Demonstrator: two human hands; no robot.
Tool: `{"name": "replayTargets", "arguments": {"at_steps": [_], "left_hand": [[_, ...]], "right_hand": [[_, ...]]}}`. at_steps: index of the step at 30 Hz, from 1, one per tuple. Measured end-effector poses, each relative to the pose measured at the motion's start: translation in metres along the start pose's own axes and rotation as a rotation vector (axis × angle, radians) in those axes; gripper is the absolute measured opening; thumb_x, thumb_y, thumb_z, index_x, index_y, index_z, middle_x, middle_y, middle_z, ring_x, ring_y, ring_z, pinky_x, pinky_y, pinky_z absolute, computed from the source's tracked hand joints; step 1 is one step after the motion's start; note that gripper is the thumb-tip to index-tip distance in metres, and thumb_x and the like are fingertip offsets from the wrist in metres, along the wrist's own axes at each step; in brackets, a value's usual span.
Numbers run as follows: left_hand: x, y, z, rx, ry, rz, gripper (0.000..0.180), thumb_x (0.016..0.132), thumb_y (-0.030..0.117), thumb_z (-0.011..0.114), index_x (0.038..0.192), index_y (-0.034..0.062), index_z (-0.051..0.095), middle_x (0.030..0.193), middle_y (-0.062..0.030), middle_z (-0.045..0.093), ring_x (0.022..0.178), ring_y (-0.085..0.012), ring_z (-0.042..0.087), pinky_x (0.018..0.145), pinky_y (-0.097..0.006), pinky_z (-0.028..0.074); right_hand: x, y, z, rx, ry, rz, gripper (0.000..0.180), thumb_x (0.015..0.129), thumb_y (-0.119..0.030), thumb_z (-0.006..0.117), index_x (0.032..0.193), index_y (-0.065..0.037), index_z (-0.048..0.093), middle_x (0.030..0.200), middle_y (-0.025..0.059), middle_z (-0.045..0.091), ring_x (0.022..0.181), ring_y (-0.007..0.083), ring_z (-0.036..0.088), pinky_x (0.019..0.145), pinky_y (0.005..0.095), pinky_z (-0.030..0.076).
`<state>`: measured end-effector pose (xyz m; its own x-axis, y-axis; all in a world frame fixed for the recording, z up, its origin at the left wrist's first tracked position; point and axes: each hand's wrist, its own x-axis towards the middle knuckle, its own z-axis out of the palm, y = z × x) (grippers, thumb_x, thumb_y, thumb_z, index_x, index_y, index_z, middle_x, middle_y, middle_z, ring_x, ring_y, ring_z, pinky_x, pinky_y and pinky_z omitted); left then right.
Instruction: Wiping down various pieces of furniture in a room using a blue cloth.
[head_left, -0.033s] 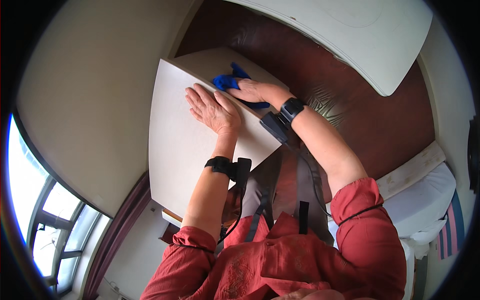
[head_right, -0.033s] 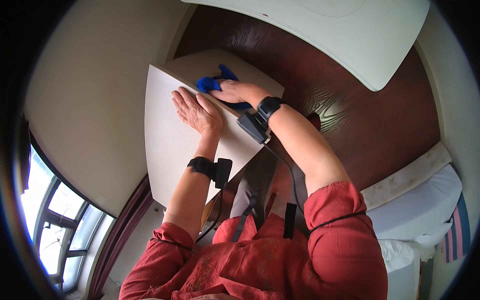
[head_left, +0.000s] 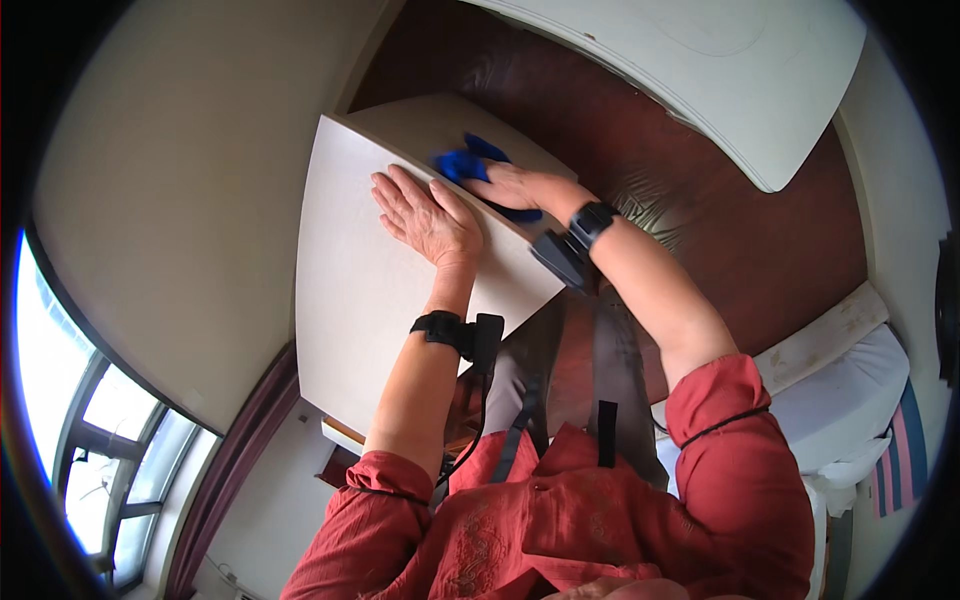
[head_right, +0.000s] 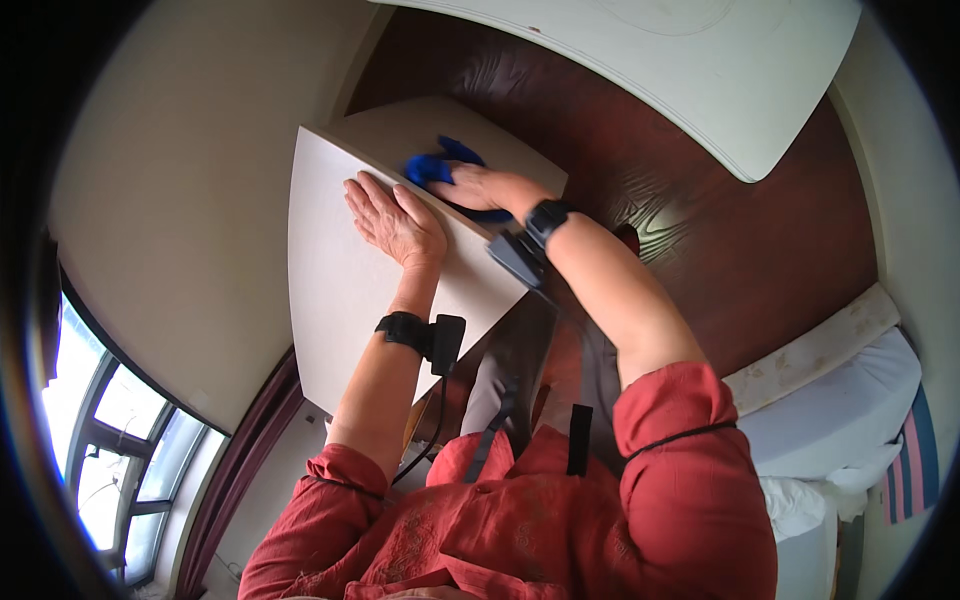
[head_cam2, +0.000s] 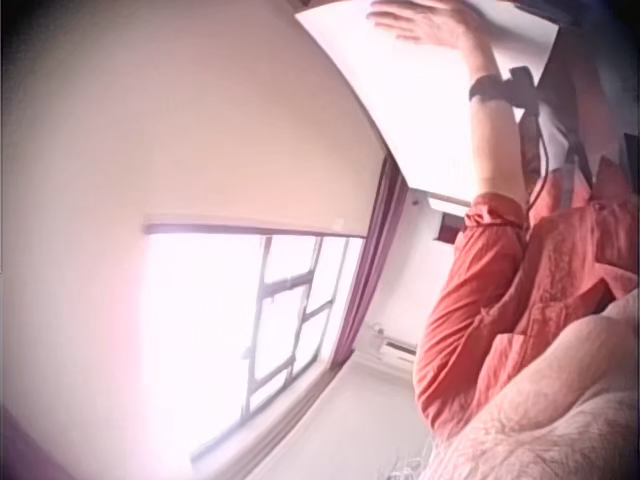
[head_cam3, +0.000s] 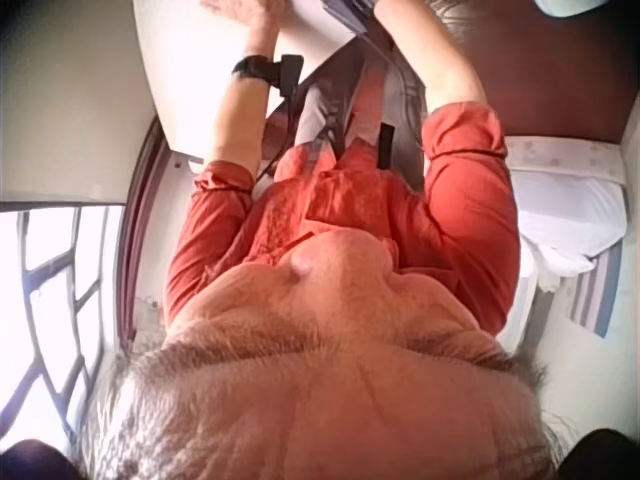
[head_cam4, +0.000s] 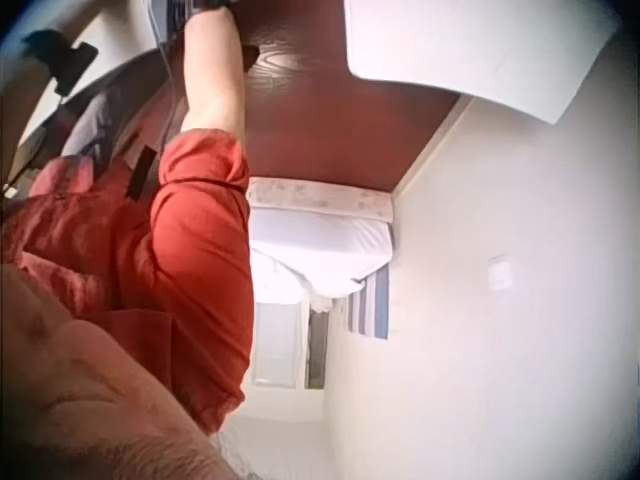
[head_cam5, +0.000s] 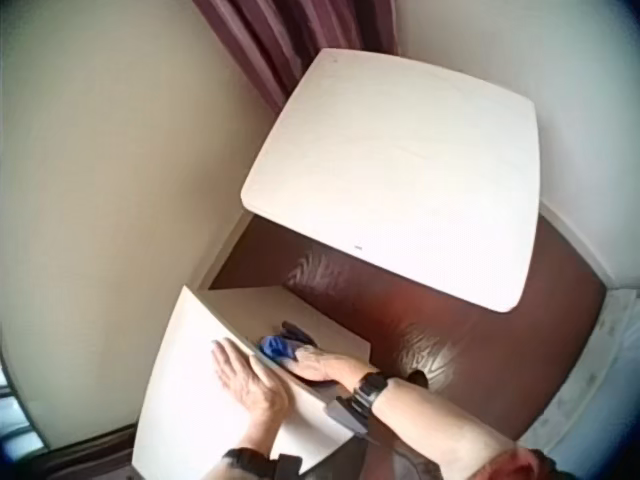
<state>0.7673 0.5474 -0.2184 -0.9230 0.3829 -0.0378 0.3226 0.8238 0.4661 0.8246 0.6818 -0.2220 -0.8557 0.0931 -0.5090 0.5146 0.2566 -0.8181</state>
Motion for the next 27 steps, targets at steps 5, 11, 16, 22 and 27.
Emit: {"name": "replayTargets", "arguments": {"at_steps": [5, 11, 16, 22, 27], "left_hand": [[-0.014, 0.011, 0.008, 0.033, -0.005, 0.077, 0.064, 0.096, 0.037, 0.032, 0.148, 0.0034, 0.02, 0.155, -0.0197, 0.013, 0.145, -0.0344, 0.007, 0.115, -0.05, 0.004], [-0.04, 0.025, 0.013, 0.059, -0.075, 0.145, 0.066, 0.095, 0.035, 0.034, 0.149, 0.0008, 0.017, 0.156, -0.0215, 0.009, 0.145, -0.0364, 0.004, 0.114, -0.052, 0.002], [-0.063, 0.032, 0.012, 0.077, -0.108, 0.192, 0.067, 0.093, 0.033, 0.038, 0.148, 0.0001, 0.017, 0.156, -0.0223, 0.008, 0.144, -0.0384, 0.003, 0.113, -0.054, 0.001], [-0.092, 0.051, 0.019, 0.052, -0.182, 0.258, 0.068, 0.092, 0.031, 0.041, 0.148, -0.0002, 0.019, 0.156, -0.023, 0.006, 0.144, -0.0402, 0.002, 0.112, -0.056, -0.001], [-0.102, 0.053, 0.023, 0.056, -0.196, 0.299, 0.069, 0.09, 0.03, 0.045, 0.147, -0.0002, 0.02, 0.155, -0.024, 0.007, 0.144, -0.0408, 0.001, 0.111, -0.057, -0.002]], "right_hand": [[-0.085, 0.114, 0.03, 0.101, -0.049, 0.365, 0.067, 0.094, -0.052, 0.035, 0.142, -0.004, 0.034, 0.146, 0.022, 0.035, 0.135, 0.0345, 0.034, 0.11, 0.0391, 0.028], [-0.11, 0.14, 0.034, 0.119, -0.165, 0.608, 0.058, 0.095, -0.045, 0.037, 0.124, 0.003, 0.051, 0.119, 0.024, 0.058, 0.104, 0.0355, 0.06, 0.088, 0.0423, 0.046], [-0.06, 0.077, 0.007, 0.073, -0.012, 0.153, 0.051, 0.094, -0.039, 0.042, 0.116, 0.005, 0.055, 0.107, 0.0265, 0.063, 0.103, 0.038, 0.061, 0.087, 0.0419, 0.046], [0.002, 0.043, -0.024, 0.099, 0.313, 0.058, 0.05, 0.093, -0.039, 0.046, 0.108, 0.007, 0.06, 0.101, 0.0273, 0.065, 0.101, 0.0357, 0.062, 0.084, 0.0392, 0.048], [-0.056, 0.117, 0.01, -0.172, 0.144, 0.001, 0.061, 0.094, -0.047, 0.041, 0.128, 0.002, 0.049, 0.126, 0.0256, 0.055, 0.118, 0.0314, 0.053, 0.096, 0.0374, 0.042]]}}
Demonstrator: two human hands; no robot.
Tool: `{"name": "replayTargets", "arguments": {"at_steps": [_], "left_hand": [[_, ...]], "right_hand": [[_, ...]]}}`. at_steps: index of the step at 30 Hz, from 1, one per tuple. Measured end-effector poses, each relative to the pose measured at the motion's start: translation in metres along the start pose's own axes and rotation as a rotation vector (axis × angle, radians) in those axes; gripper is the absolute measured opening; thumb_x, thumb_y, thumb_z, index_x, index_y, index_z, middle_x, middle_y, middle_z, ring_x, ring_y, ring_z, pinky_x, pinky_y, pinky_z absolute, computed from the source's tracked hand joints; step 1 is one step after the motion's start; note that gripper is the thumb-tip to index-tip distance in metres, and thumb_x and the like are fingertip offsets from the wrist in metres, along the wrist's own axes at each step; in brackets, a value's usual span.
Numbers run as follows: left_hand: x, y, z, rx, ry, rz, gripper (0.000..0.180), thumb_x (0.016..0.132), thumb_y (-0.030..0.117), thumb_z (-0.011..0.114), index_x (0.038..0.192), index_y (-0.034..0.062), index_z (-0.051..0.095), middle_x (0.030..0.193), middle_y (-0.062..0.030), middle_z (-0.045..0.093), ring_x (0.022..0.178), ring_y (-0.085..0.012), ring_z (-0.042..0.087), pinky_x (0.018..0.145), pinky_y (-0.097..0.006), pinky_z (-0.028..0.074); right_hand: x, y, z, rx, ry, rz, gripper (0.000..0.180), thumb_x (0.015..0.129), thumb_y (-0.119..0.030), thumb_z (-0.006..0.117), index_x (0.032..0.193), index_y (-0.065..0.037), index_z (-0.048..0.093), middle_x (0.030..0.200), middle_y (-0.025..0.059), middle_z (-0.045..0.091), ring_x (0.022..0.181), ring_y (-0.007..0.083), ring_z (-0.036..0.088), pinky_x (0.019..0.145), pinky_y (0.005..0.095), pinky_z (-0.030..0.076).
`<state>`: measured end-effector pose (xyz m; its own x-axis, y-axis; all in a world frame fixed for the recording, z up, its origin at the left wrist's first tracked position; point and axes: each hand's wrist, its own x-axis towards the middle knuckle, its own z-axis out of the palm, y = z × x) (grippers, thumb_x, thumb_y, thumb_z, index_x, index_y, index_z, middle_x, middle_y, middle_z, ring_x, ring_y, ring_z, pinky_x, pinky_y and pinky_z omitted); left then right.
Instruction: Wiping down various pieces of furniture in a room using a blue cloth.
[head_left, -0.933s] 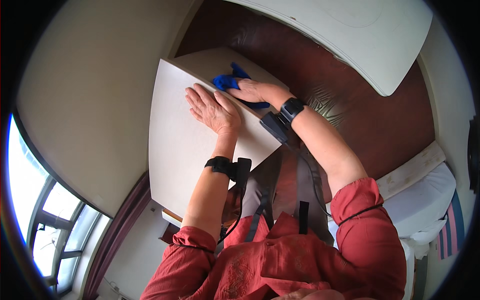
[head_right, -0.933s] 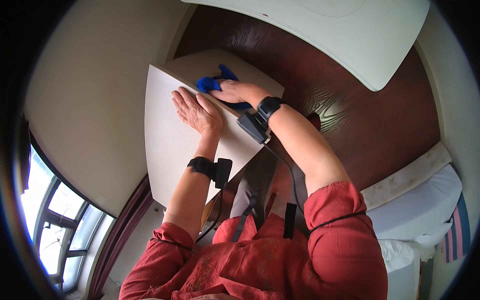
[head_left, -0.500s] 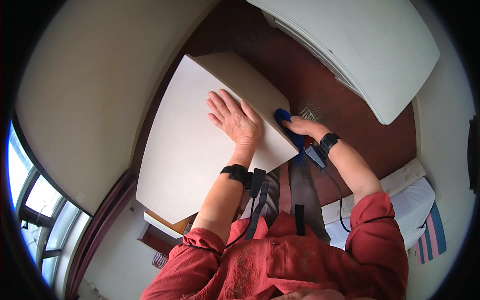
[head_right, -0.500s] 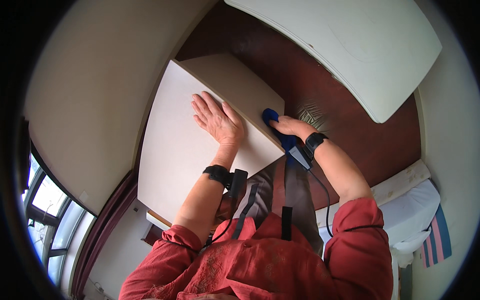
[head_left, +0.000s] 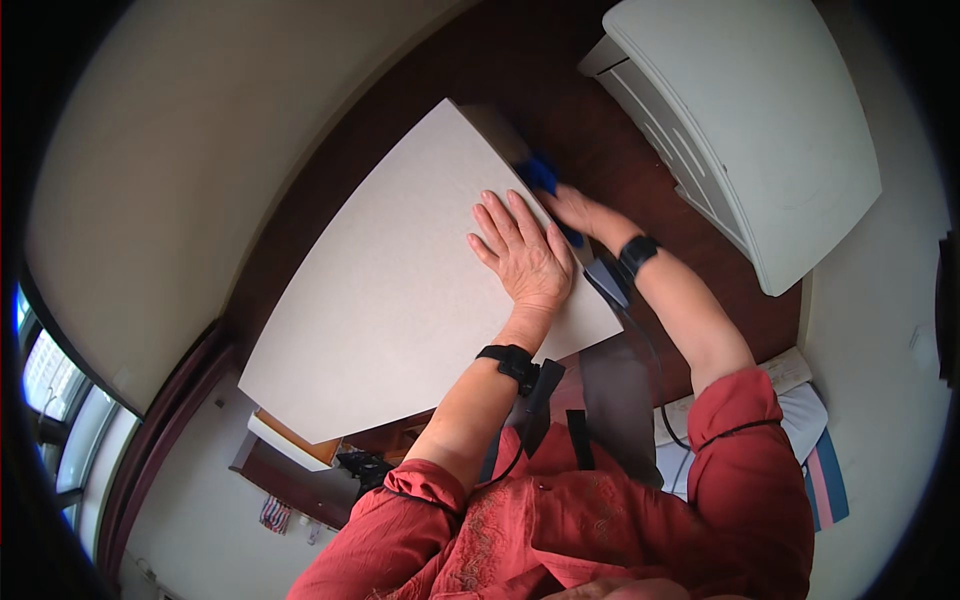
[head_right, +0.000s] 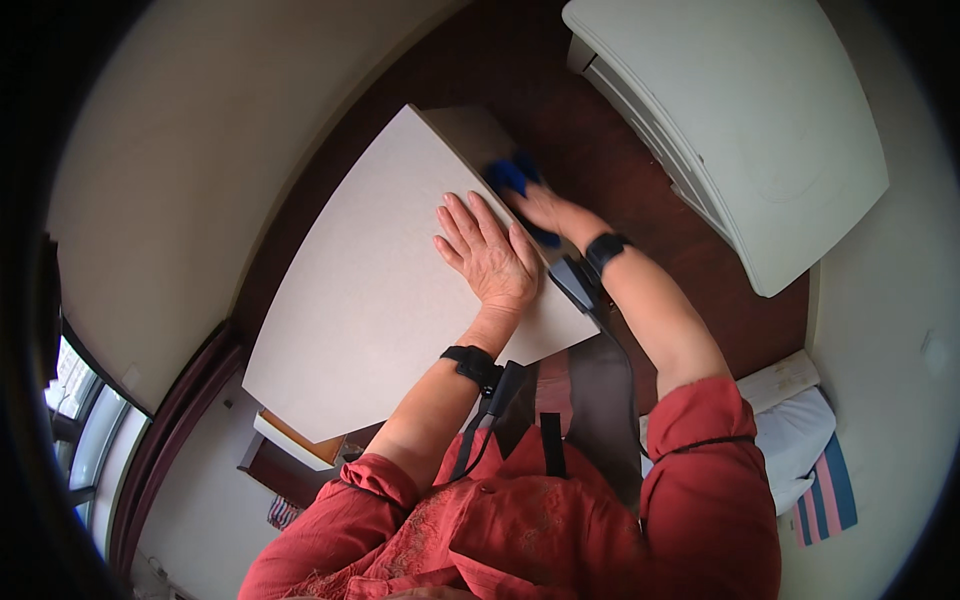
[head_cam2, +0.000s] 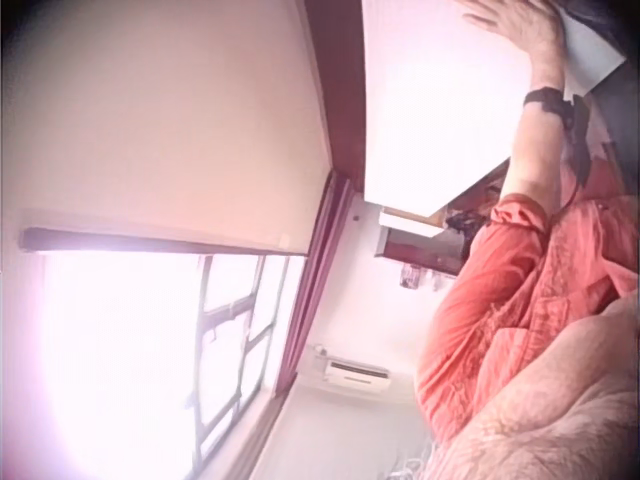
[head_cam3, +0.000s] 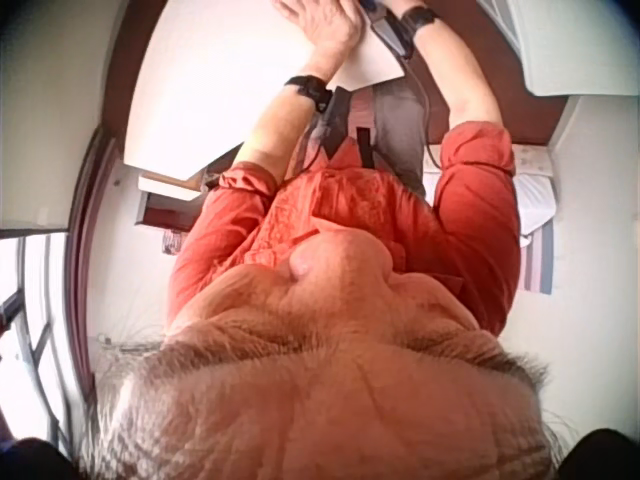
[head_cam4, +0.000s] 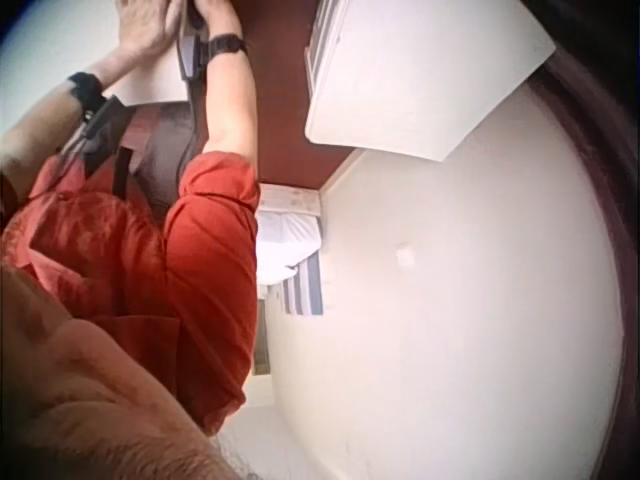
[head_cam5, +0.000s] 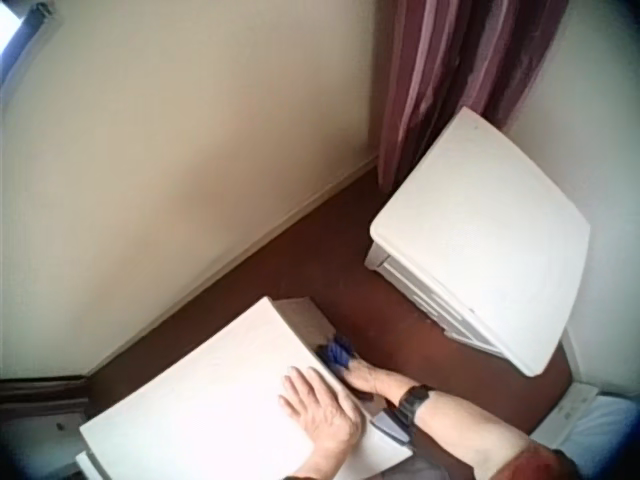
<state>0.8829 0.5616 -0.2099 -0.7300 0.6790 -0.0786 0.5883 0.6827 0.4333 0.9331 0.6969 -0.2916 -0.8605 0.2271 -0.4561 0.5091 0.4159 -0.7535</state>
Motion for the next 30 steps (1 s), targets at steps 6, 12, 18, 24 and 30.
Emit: {"name": "replayTargets", "arguments": {"at_steps": [6, 12, 18, 24, 30], "left_hand": [[-0.006, -0.01, -0.001, 0.04, 0.006, 0.035, 0.07, 0.09, 0.031, 0.045, 0.147, -0.0006, 0.02, 0.155, -0.0254, 0.007, 0.144, -0.0416, 0.001, 0.111, -0.058, -0.001], [-0.009, -0.011, -0.012, 0.04, -0.006, 0.09, 0.072, 0.089, 0.03, 0.047, 0.147, -0.001, 0.019, 0.155, -0.0255, 0.007, 0.144, -0.042, 0.001, 0.111, -0.057, -0.001], [-0.009, -0.017, -0.018, -0.016, 0.032, 0.099, 0.072, 0.088, 0.029, 0.047, 0.147, -0.0014, 0.02, 0.155, -0.0251, 0.008, 0.143, -0.0421, 0.003, 0.112, -0.056, -0.001], [-0.017, -0.051, -0.048, -0.104, 0.051, 0.198, 0.069, 0.085, 0.021, 0.056, 0.146, 0.0025, 0.029, 0.153, -0.0254, 0.014, 0.142, -0.0423, 0.011, 0.112, -0.056, 0.006], [0.051, -0.082, -0.101, 0.084, -0.025, 0.739, 0.055, 0.083, 0.021, 0.058, 0.135, 0.0058, 0.047, 0.139, -0.0151, 0.046, 0.135, -0.0317, 0.036, 0.113, -0.051, 0.017]], "right_hand": [[-0.042, -0.009, 0.023, 0.398, 0.008, 0.376, 0.067, 0.093, -0.053, 0.036, 0.124, 0.005, 0.052, 0.124, 0.0251, 0.057, 0.116, 0.0312, 0.056, 0.095, 0.0377, 0.043], [0.046, -0.054, -0.029, 0.345, 0.126, 0.205, 0.064, 0.093, -0.051, 0.041, 0.113, 0.008, 0.058, 0.103, 0.0247, 0.065, 0.101, 0.032, 0.062, 0.088, 0.037, 0.046], [0.049, -0.047, -0.019, 0.316, 0.211, 0.12, 0.065, 0.094, -0.048, 0.041, 0.132, 0.005, 0.045, 0.126, 0.0281, 0.054, 0.123, 0.0345, 0.05, 0.101, 0.0368, 0.039], [-0.038, -0.001, 0.04, 0.339, -0.113, 0.336, 0.069, 0.095, -0.048, 0.04, 0.142, 0.002, 0.031, 0.146, 0.0248, 0.033, 0.138, 0.0348, 0.03, 0.112, 0.0369, 0.026], [-0.042, -0.051, 0.036, 0.291, -0.031, 0.337, 0.067, 0.091, -0.042, 0.049, 0.14, 0.001, 0.034, 0.138, 0.0274, 0.042, 0.128, 0.0387, 0.042, 0.107, 0.0395, 0.033]]}}
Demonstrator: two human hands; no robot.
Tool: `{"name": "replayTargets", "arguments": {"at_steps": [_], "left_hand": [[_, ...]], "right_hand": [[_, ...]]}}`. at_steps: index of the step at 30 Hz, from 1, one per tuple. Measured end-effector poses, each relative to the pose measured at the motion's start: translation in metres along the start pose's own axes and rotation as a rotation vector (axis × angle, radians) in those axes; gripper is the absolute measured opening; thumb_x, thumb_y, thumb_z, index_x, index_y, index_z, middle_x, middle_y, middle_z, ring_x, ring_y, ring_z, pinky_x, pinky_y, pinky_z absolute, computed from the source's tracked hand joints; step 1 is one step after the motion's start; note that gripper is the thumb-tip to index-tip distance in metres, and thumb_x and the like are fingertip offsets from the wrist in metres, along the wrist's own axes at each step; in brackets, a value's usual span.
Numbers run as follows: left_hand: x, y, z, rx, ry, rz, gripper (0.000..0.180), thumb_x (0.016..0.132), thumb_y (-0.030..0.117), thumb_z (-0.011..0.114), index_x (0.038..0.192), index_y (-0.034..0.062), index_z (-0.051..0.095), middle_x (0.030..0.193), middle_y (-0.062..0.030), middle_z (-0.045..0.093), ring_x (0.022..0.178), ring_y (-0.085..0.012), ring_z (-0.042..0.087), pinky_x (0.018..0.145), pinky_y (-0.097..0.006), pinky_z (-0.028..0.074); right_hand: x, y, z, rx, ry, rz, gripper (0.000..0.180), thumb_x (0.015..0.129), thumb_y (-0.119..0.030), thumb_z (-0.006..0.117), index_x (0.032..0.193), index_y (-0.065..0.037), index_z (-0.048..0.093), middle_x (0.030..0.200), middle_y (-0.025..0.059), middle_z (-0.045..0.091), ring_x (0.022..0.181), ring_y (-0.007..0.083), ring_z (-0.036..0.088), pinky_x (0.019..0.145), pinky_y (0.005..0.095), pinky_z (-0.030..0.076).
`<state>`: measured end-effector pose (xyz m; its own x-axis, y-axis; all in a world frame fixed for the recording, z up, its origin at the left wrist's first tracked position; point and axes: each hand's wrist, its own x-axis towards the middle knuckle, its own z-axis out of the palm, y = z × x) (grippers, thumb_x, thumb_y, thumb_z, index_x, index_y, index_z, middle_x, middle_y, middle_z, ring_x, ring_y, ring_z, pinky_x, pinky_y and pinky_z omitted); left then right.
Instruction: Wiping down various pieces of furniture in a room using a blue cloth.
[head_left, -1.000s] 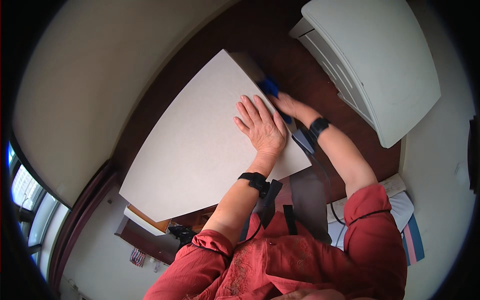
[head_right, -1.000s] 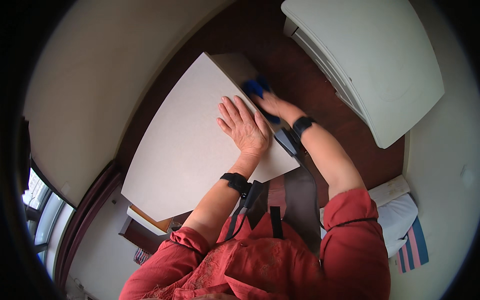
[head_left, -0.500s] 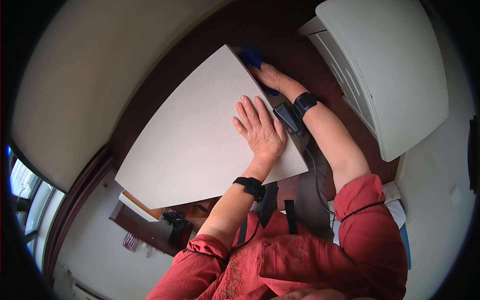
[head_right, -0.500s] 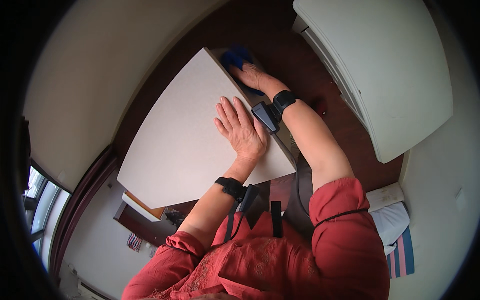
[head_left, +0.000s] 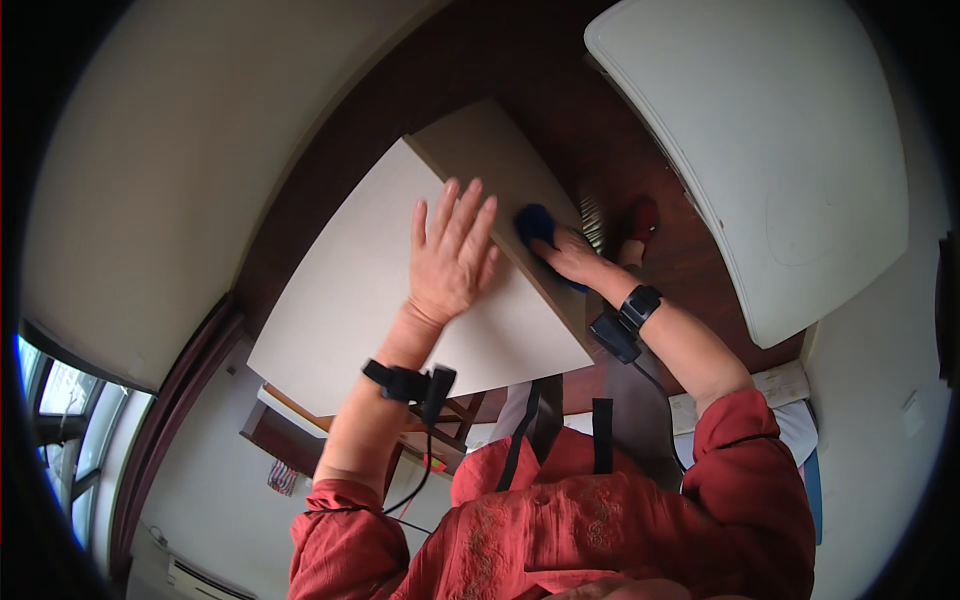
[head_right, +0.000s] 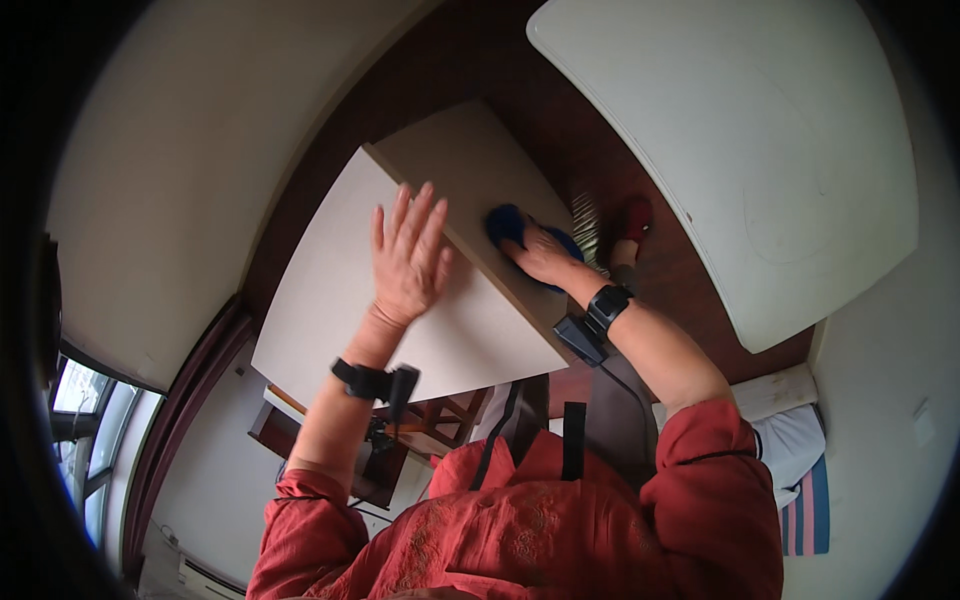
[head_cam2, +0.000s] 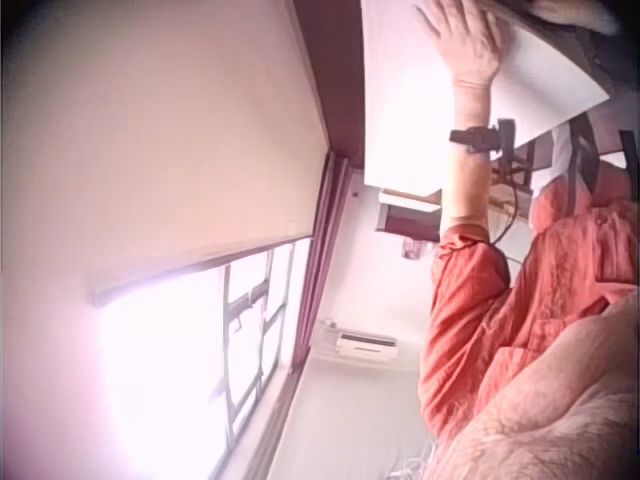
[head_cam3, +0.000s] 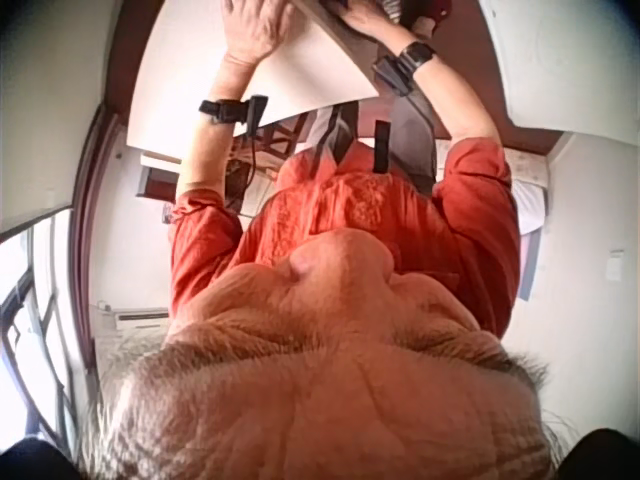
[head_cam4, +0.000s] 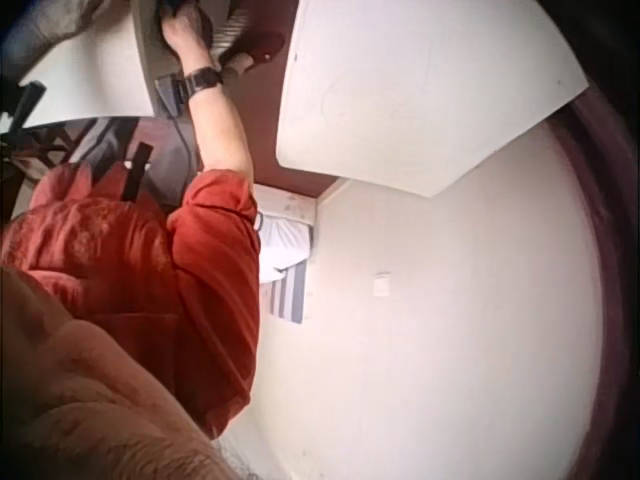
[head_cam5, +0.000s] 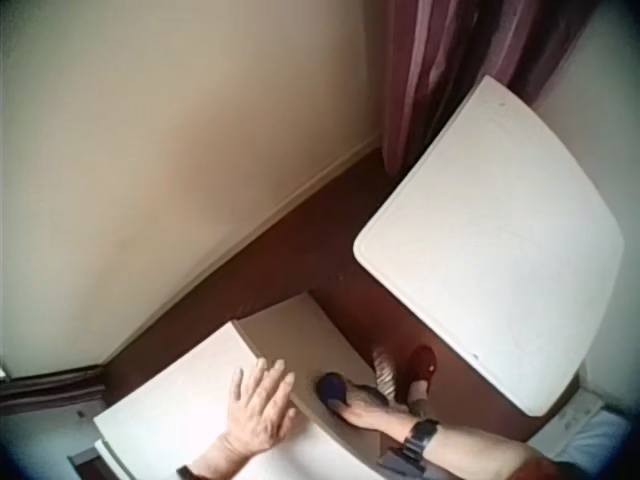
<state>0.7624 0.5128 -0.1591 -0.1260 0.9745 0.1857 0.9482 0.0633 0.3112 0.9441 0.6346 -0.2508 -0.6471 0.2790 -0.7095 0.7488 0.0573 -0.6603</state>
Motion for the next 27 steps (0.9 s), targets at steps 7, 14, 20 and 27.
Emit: {"name": "replayTargets", "arguments": {"at_steps": [7, 14, 20, 27], "left_hand": [[0.04, -0.025, -0.011, -0.07, 0.115, 0.182, 0.02, 0.077, 0.022, 0.062, 0.089, 0.0057, 0.065, 0.088, -0.0054, 0.066, 0.089, -0.0208, 0.061, 0.101, -0.044, 0.036], [0.026, 0.011, -0.031, -0.135, 0.063, 0.194, 0.021, 0.076, 0.024, 0.061, 0.086, 0.0066, 0.065, 0.086, -0.0055, 0.065, 0.089, -0.0203, 0.061, 0.1, -0.043, 0.036], [0.022, 0.027, -0.059, -0.133, 0.025, 0.201, 0.028, 0.079, 0.03, 0.058, 0.092, 0.0064, 0.067, 0.092, -0.0057, 0.067, 0.092, -0.0197, 0.061, 0.1, -0.042, 0.035], [0.023, 0.026, -0.078, -0.112, 0.052, 0.203, 0.03, 0.081, 0.032, 0.056, 0.092, 0.007, 0.067, 0.092, -0.0058, 0.067, 0.093, -0.0196, 0.061, 0.101, -0.042, 0.034]], "right_hand": [[0.071, -0.072, -0.011, 0.025, 0.37, -0.775, 0.059, 0.086, -0.035, 0.059, 0.133, -0.002, 0.044, 0.13, 0.0244, 0.051, 0.123, 0.0375, 0.047, 0.103, 0.0388, 0.038], [0.1, -0.049, -0.036, 0.041, 0.353, -0.303, 0.069, 0.086, -0.052, 0.052, 0.134, -0.003, 0.045, 0.132, 0.0245, 0.051, 0.125, 0.0381, 0.046, 0.106, 0.0387, 0.035], [0.103, -0.028, -0.063, -0.026, 0.223, -0.056, 0.07, 0.091, -0.055, 0.041, 0.129, 0.004, 0.048, 0.13, 0.0304, 0.049, 0.126, 0.0397, 0.044, 0.105, 0.0396, 0.035], [0.072, 0.099, -0.019, -0.17, 0.276, 0.117, 0.076, 0.095, -0.059, 0.029, 0.13, 0.005, 0.047, 0.121, 0.0337, 0.053, 0.123, 0.0431, 0.046, 0.104, 0.0408, 0.035]]}}
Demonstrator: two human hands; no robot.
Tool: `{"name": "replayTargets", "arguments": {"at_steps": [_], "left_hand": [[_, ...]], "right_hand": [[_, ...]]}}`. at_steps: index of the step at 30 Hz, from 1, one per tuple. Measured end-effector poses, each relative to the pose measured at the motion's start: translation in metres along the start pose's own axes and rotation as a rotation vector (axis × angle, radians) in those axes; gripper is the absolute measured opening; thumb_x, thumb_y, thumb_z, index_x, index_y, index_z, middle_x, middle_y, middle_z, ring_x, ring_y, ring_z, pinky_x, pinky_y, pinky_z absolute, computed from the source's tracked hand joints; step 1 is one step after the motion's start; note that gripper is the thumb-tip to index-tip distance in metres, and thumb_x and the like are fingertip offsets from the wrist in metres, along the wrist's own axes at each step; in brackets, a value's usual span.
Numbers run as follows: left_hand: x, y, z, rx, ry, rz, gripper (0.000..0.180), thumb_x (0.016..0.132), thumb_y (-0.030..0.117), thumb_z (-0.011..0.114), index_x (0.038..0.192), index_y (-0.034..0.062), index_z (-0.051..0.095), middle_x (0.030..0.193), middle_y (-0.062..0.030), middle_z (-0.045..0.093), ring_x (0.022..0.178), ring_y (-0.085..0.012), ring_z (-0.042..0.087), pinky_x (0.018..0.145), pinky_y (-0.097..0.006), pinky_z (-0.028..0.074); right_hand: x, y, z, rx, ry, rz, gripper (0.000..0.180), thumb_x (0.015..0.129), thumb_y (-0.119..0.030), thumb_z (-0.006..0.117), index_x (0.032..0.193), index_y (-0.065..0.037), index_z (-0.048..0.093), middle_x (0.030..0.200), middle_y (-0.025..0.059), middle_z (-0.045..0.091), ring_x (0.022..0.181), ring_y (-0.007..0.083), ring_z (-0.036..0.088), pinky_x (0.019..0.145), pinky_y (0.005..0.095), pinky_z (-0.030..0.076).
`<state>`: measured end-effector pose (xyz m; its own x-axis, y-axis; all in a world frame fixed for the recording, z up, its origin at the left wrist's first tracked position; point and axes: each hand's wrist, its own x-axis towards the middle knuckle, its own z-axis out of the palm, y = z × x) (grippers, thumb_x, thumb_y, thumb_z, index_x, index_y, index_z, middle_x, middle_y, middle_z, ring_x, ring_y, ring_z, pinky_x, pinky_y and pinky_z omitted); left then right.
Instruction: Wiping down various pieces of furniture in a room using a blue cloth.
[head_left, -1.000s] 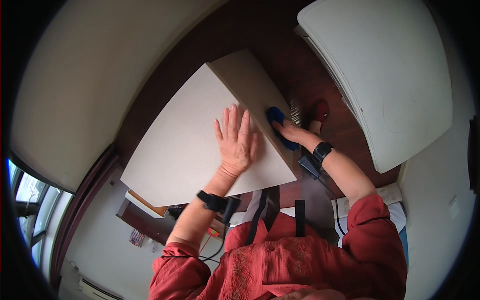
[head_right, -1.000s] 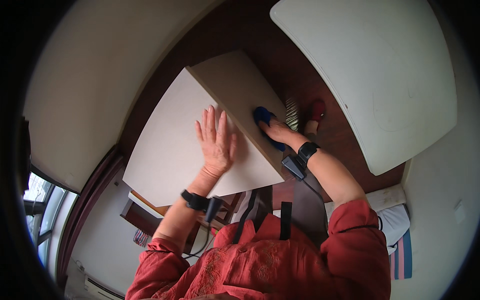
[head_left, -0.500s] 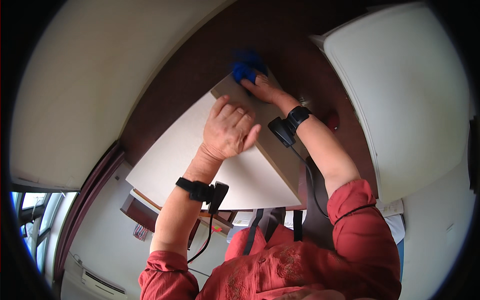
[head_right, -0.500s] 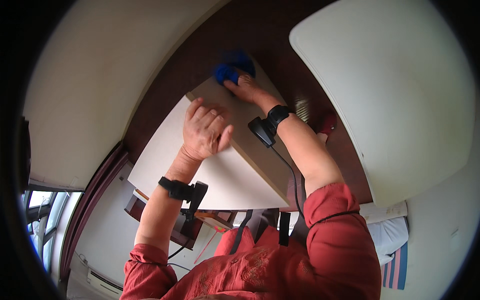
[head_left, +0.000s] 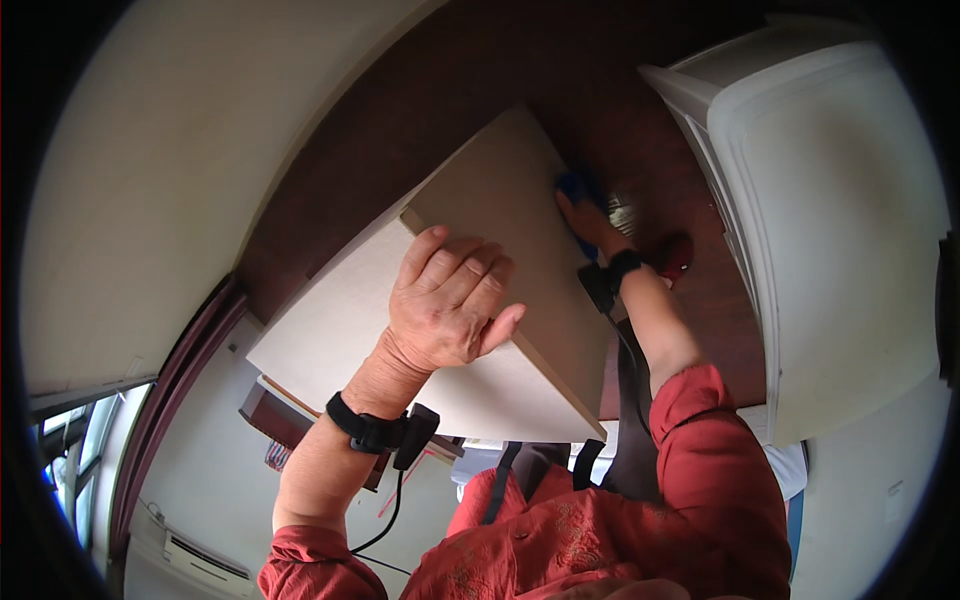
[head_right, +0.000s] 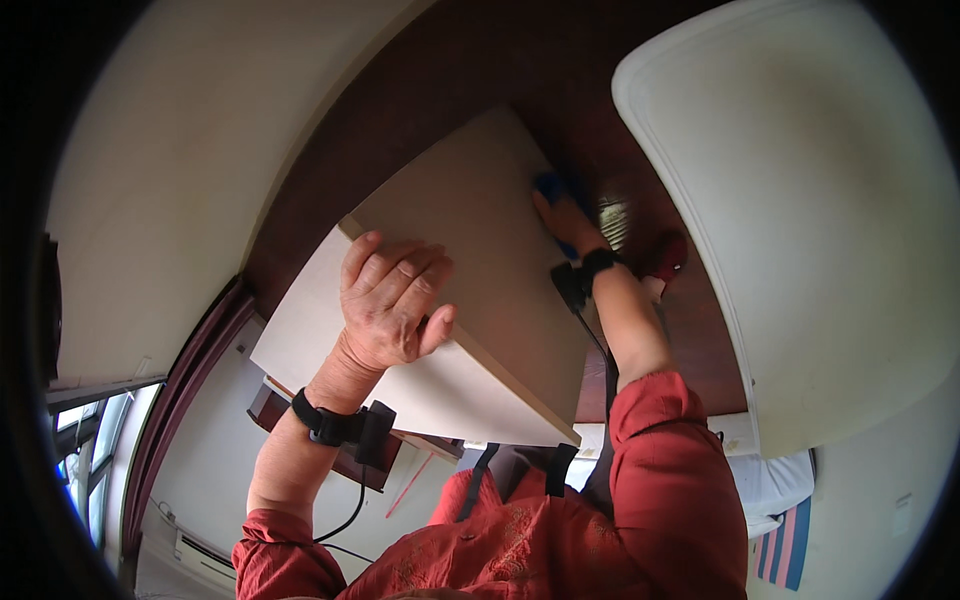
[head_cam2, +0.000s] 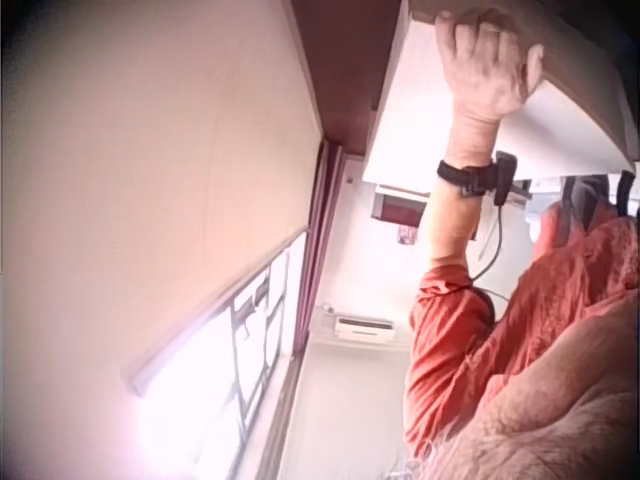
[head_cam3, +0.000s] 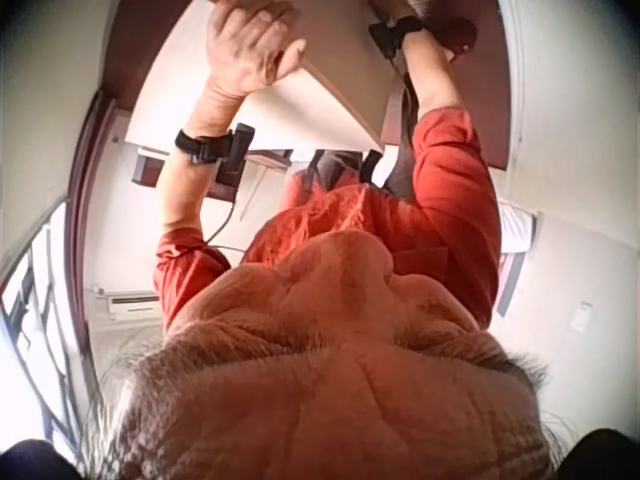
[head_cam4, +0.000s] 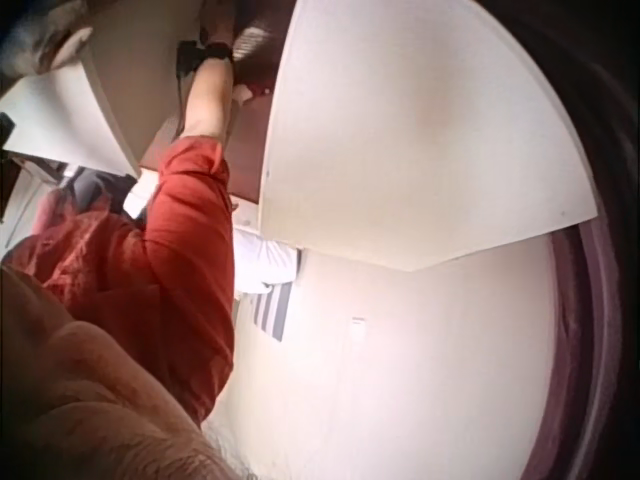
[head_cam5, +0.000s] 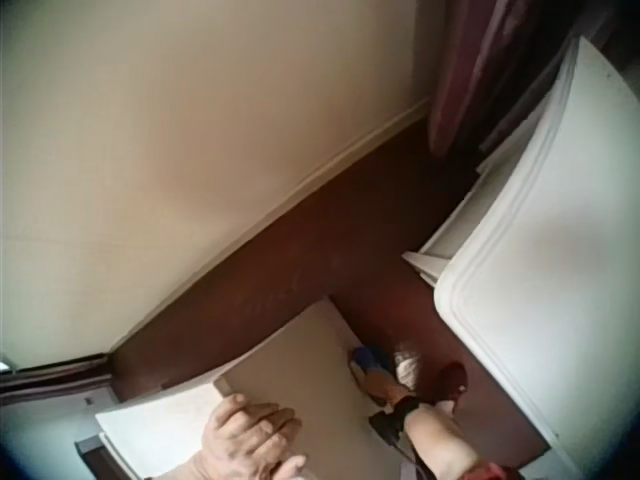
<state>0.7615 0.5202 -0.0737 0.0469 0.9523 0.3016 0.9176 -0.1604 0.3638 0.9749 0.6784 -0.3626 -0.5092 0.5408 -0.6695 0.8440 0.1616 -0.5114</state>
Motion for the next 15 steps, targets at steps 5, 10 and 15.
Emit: {"name": "replayTargets", "arguments": {"at_steps": [5, 10, 15], "left_hand": [[-0.008, -0.007, -0.007, 0.057, -0.019, -0.011, 0.03, 0.079, 0.034, 0.063, 0.09, 0.0061, 0.067, 0.088, -0.0059, 0.065, 0.089, -0.0196, 0.061, 0.096, -0.04, 0.04], [0.003, -0.007, -0.004, 0.029, -0.012, 0.014, 0.03, 0.081, 0.032, 0.057, 0.091, 0.0062, 0.068, 0.091, -0.0062, 0.067, 0.093, -0.0202, 0.061, 0.102, -0.043, 0.034], [0.013, -0.014, -0.005, 0.02, 0.012, 0.032, 0.028, 0.081, 0.03, 0.057, 0.09, 0.0059, 0.067, 0.091, -0.0063, 0.067, 0.093, -0.0204, 0.061, 0.102, -0.043, 0.034]], "right_hand": [[-0.033, 0.027, 0.028, -0.15, -0.284, 0.055, 0.077, 0.096, -0.059, 0.021, 0.128, 0.005, 0.049, 0.12, 0.0324, 0.055, 0.121, 0.0438, 0.047, 0.104, 0.0424, 0.035], [0.028, -0.068, -0.027, 0.095, -0.019, -0.004, 0.085, 0.092, -0.065, 0.019, 0.131, 0.004, 0.047, 0.132, 0.0298, 0.048, 0.128, 0.0421, 0.04, 0.11, 0.0399, 0.027], [0.034, -0.166, -0.079, 0.357, 0.054, -0.259, 0.089, 0.089, -0.07, 0.023, 0.133, 0.004, 0.045, 0.137, 0.0292, 0.043, 0.133, 0.0407, 0.035, 0.11, 0.041, 0.027]]}}
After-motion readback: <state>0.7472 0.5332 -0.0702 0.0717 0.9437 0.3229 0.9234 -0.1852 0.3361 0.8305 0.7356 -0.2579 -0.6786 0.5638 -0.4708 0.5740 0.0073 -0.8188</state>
